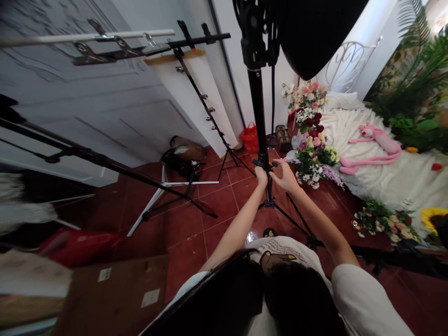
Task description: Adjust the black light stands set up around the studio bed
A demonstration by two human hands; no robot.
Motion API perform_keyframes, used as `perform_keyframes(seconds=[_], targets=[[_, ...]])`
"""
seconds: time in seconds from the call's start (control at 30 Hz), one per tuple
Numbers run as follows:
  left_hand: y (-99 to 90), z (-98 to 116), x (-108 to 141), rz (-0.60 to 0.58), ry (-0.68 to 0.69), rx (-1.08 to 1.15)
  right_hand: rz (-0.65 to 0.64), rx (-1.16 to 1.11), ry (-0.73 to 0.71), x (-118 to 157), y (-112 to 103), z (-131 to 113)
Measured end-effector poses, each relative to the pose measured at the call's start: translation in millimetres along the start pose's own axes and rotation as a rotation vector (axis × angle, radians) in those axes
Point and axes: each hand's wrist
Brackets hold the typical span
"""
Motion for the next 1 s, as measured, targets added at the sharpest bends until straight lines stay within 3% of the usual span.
perform_keyframes(seconds=[0.17, 0.43, 0.57, 0.7, 1.0], targets=[[1.4, 1, -1, 0.049, 0.000, -0.038, -0.077, 0.103, -0.006, 32, 1, 12], [2.0, 9, 2, 0.011, 0.023, -0.032, -0.107, 0.243, 0.012, 31, 17, 26], [3.0, 9, 4, 0.003, 0.000, 0.002, -0.079, 0.302, 0.070, 47, 31, 34], [0.9, 4, 1, 0.028, -0.002, -0.026, -0.143, 0.330, 0.104, 58, 42, 41], [-1.4, -7, -6, 0.083, 0.010, -0.043, -0.160, 0.305, 0.067, 18, 39, 34]])
Point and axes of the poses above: each hand's wrist, its own x-axis away from the middle knuckle, its own y-axis out of the palm, z = x × y, and after that the axes turned 2 degrees about -z, right-handed
